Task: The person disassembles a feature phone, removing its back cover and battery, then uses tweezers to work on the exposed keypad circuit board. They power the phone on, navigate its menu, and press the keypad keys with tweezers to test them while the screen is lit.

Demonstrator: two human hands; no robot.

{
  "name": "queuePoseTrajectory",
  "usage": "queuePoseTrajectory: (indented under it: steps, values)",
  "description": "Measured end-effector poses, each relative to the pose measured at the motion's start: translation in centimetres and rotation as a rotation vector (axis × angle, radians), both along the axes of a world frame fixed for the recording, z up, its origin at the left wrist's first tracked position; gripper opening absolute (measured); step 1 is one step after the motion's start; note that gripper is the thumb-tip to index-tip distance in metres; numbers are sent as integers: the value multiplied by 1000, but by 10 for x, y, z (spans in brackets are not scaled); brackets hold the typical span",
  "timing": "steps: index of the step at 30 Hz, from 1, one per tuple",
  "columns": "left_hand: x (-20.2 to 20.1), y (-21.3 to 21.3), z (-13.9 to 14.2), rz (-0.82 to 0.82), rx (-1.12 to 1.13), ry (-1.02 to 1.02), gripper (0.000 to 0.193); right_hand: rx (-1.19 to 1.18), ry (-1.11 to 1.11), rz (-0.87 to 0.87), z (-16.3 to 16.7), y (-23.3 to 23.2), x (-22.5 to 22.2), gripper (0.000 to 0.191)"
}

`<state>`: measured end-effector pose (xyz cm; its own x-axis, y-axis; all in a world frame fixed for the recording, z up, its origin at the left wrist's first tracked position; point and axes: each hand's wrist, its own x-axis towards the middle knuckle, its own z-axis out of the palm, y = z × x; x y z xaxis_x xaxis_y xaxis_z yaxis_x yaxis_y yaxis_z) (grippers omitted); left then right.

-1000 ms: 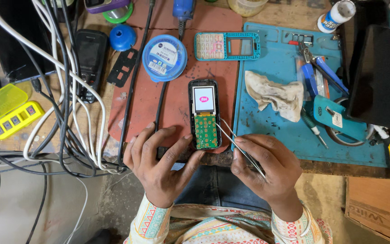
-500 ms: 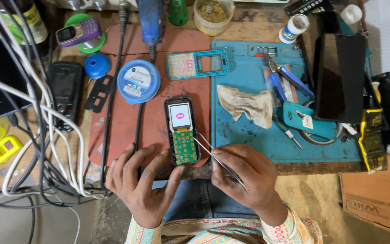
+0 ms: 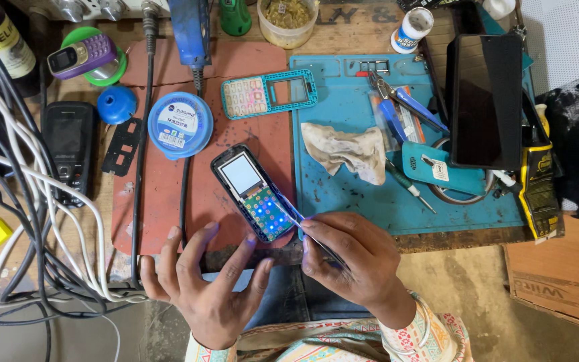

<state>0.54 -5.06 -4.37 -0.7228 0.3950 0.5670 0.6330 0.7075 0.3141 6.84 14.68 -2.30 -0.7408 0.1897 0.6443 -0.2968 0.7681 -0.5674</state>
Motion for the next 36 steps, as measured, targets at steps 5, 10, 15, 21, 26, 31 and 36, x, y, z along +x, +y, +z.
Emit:
queuePoseTrajectory:
  steps: [5,10,15,21,26,31,36]
  values:
    - [-11,-3,18,-63,54,-38,50,-5,3,-10,-2,1,1,35]
    - [-52,-7,47,-198,22,-191,98,-16,5,-9,-2,3,4,35]
    - [-82,6,58,-342,6,-289,120,-34,-4,-13,-2,5,4,35]
    - [-76,7,60,-355,-35,-219,127,-8,-18,-18,-2,5,5,33]
    - [-68,11,59,-335,-92,-180,124,2,-36,-30,-1,5,7,34]
    - [-67,14,59,-316,-171,-168,111,23,-37,-44,-1,5,7,34]
    - [-68,14,57,-302,-168,-181,110,19,-31,-39,-3,5,7,34]
